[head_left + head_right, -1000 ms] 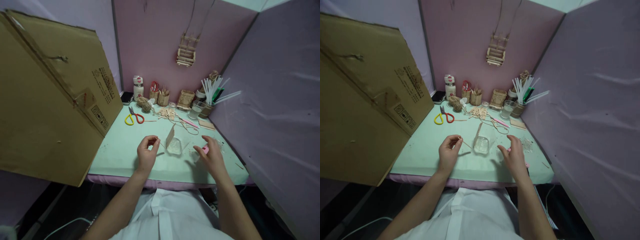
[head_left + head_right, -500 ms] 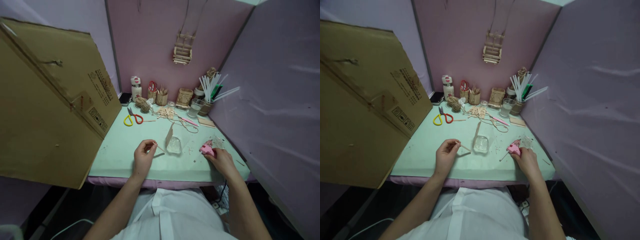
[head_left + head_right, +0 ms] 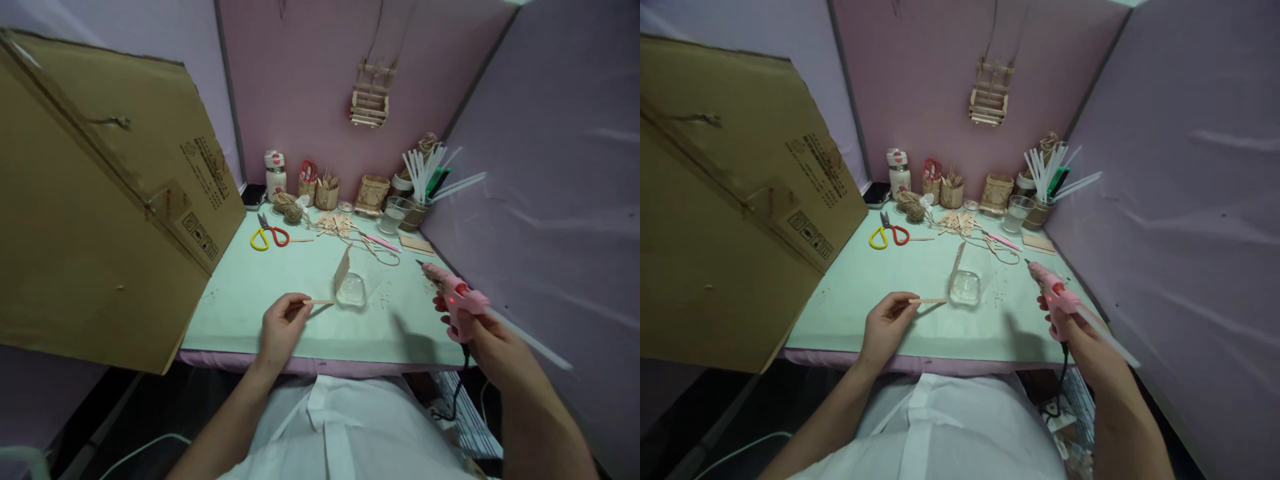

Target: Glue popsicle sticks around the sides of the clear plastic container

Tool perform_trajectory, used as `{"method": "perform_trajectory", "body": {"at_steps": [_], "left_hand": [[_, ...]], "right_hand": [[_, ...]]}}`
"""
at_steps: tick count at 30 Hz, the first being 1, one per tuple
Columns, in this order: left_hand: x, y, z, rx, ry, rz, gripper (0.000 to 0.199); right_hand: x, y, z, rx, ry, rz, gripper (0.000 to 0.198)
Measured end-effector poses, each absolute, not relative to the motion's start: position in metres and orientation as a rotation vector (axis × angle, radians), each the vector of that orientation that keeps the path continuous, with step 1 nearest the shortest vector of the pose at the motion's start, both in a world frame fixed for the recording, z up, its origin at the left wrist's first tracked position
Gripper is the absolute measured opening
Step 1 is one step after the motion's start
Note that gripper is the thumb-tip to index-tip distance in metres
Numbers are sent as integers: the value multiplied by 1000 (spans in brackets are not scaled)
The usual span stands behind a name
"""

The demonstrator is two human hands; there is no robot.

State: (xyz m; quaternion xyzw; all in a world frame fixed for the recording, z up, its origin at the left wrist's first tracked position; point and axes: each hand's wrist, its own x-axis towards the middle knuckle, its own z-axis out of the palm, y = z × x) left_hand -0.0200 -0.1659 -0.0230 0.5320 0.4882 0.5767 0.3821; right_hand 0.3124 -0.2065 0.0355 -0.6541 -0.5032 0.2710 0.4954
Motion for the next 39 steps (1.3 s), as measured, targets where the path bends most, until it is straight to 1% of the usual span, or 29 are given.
{"method": "perform_trajectory", "body": {"at_steps": [4,9,14,18,21,24,32,39], "left_hand": [[-25,-173,-27,1582,1352,1487,13],[-30,-178,-31,1777,1428,1549,10],[-34,-181,-34,1827,1432,1572,10],[-35,-182,-33,1847,1439,1547,10],[-35,-182,-33,1863,1437,1544,10],[-35,-182,-34,1874,1437,1553,10],[-35,-182,-36,1886,1422,1563,9],[-36,-182,-37,1890,1425,1570,8]], "right_hand": [[282,-221,35,-1431,-1197,910,51],[231,-228,27,-1446,-1340,1122,53],[202,-222,18,-1462,-1452,1106,59],[195,-219,6,-1446,-1507,1133,58],[193,-219,0,-1445,-1521,1096,59],[191,-220,-1,-1452,-1511,1048,61],[191,-221,0,-1404,-1509,1149,62],[189,-221,-3,-1441,-1498,1109,67]]}}
